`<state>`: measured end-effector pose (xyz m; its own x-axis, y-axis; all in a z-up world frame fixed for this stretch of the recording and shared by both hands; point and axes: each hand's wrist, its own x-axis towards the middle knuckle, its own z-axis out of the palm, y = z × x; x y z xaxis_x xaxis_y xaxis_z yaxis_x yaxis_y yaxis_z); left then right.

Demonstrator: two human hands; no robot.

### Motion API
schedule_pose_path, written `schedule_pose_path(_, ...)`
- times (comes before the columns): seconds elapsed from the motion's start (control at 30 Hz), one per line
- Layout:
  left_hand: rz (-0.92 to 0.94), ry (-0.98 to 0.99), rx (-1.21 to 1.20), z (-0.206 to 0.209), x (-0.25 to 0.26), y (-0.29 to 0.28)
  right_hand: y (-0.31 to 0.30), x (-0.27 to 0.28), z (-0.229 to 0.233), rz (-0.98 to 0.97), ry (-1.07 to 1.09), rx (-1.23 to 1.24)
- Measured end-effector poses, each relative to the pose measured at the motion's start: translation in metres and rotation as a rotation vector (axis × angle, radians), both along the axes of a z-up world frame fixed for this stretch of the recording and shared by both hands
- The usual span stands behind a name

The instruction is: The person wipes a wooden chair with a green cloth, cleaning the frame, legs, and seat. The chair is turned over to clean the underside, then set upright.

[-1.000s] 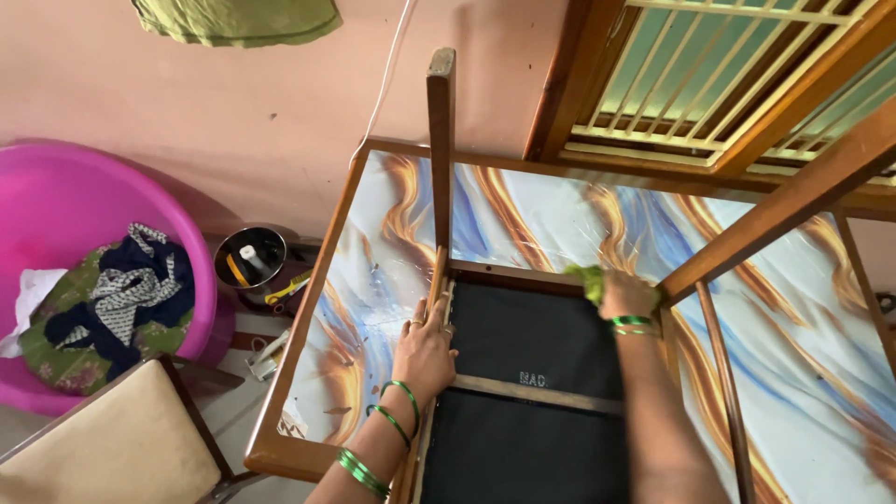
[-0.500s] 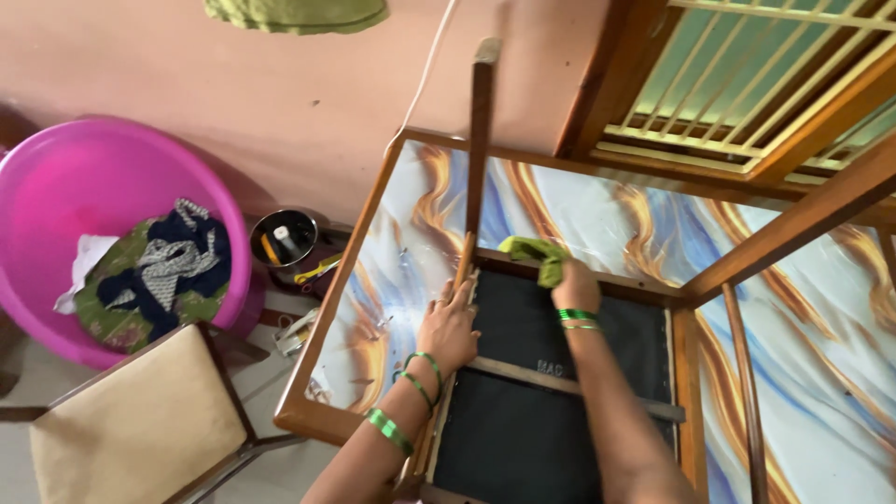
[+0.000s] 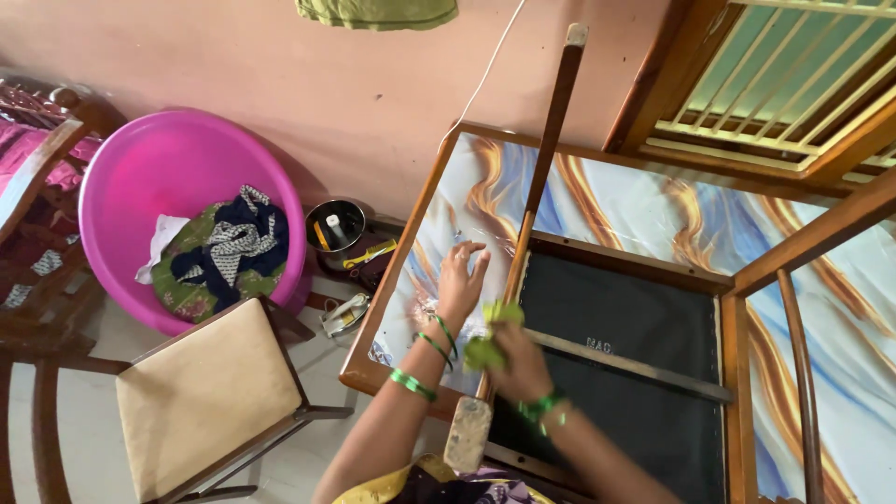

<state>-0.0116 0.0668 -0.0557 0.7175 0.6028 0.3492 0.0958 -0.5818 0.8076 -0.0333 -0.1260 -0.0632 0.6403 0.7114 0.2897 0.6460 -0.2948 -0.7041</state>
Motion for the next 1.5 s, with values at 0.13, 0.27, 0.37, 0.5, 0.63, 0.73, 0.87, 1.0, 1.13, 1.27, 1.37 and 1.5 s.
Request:
schedule_pose_path(0.13,-0.122,0.236,0.073,0.034,0.017,0.016,-0.021,-0.049,0.014,0.271,-0.025,0.003)
schedule_pose_path(0.27,-0.193,0.291,0.193,0.051,0.021,0.008,-0.004,0.006,-0.005,0.233,0.047,-0.224)
schedule_pose_path(0.37,-0.230,0.286,0.186,0.050,0.017,0.004,0.035,0.091,-0.026,0.134,-0.198,-0.060)
schedule_pose_path(0.5,-0.277,0.263,0.185,0.038,-0.007,0.000,0.084,0.202,-0.039,0.030,-0.030,-0.159)
schedule_pose_path(0.63,-0.319,0.288,0.210,0.035,-0.040,-0.003,0.103,0.218,-0.049,0.000,0.027,-0.071)
schedule_pose_path(0.73,-0.327,0.310,0.236,0.040,-0.055,0.001,0.092,0.161,-0.049,-0.065,-0.286,-0.032)
schedule_pose_path(0.87,-0.268,0.309,0.189,0.042,-0.063,0.009,0.025,0.040,-0.037,0.061,0.241,-0.217)
schedule_pose_path(1.0,-0.265,0.240,0.120,0.040,-0.044,0.015,-0.015,-0.035,-0.020,0.376,0.180,0.047)
schedule_pose_path(1.13,-0.277,0.183,0.100,0.030,-0.026,0.004,-0.010,-0.047,-0.020,0.153,0.250,0.133)
schedule_pose_path(1.27,-0.287,0.188,0.084,0.025,-0.017,-0.005,0.040,0.000,-0.043,-0.273,0.149,0.164)
schedule_pose_path(1.37,-0.252,0.212,0.102,0.020,-0.021,-0.006,0.073,0.061,-0.073,-0.375,0.486,0.087)
schedule_pose_path(1.5,-0.222,0.322,0.092,0.018,-0.035,-0.005,0.110,0.163,-0.106,-0.399,0.669,0.123)
